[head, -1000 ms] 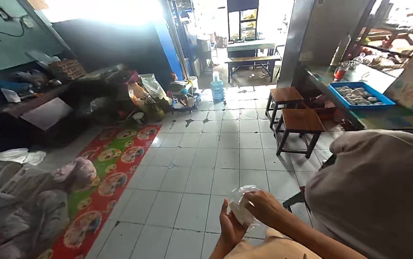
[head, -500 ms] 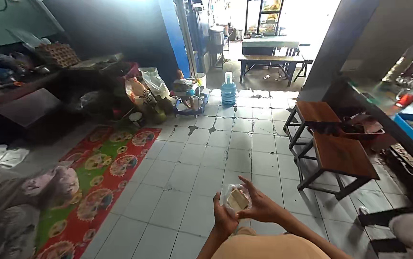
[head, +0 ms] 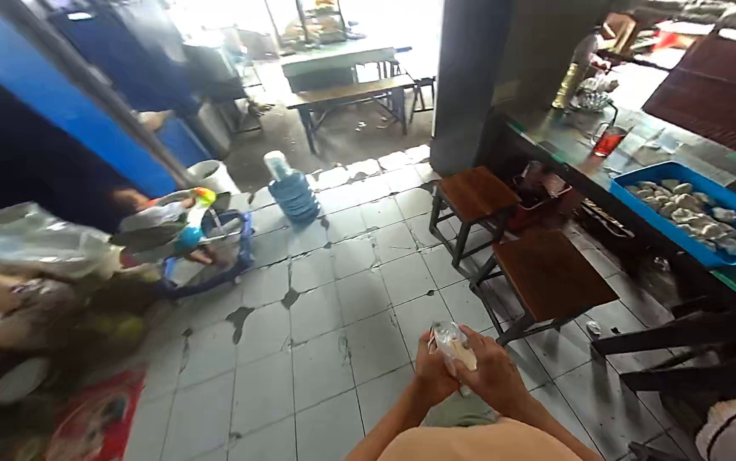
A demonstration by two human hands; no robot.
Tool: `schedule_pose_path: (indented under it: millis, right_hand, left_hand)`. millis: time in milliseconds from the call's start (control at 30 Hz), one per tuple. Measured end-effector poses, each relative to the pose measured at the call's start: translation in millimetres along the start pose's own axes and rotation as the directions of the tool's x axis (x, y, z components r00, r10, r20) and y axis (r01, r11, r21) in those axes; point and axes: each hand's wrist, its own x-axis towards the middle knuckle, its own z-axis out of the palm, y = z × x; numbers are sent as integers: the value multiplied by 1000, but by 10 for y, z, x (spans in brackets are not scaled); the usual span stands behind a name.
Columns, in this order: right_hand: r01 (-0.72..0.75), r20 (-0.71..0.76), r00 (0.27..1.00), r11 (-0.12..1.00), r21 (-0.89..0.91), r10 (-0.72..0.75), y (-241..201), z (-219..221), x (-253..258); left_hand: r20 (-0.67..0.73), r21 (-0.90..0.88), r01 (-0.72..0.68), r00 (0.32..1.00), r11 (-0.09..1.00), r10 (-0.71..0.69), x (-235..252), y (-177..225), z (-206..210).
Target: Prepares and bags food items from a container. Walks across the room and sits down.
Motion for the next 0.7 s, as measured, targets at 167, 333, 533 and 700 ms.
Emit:
schedule_pose_path:
  millis: [167,333,533,700]
  right_hand:
    - [16,-140,990,999,39,-10,423,-411,1475]
    - [73,-192,980,987,146,-44,577,-790,2672]
    - [-4,-377,926,996,87,36,970,-840,3500]
    - [-467,-212,851,877,110,480,907,-826,3682]
  left_hand:
    - [9,232,202,978,951,-210,1251,1124,423]
    - [-70,308,197,980,931,-184,2156,2075,806]
    - [-307,467,349,926,813,-221,3445,2997,696]
    - [-463,561,381,880,735,-104,5005,3774,491]
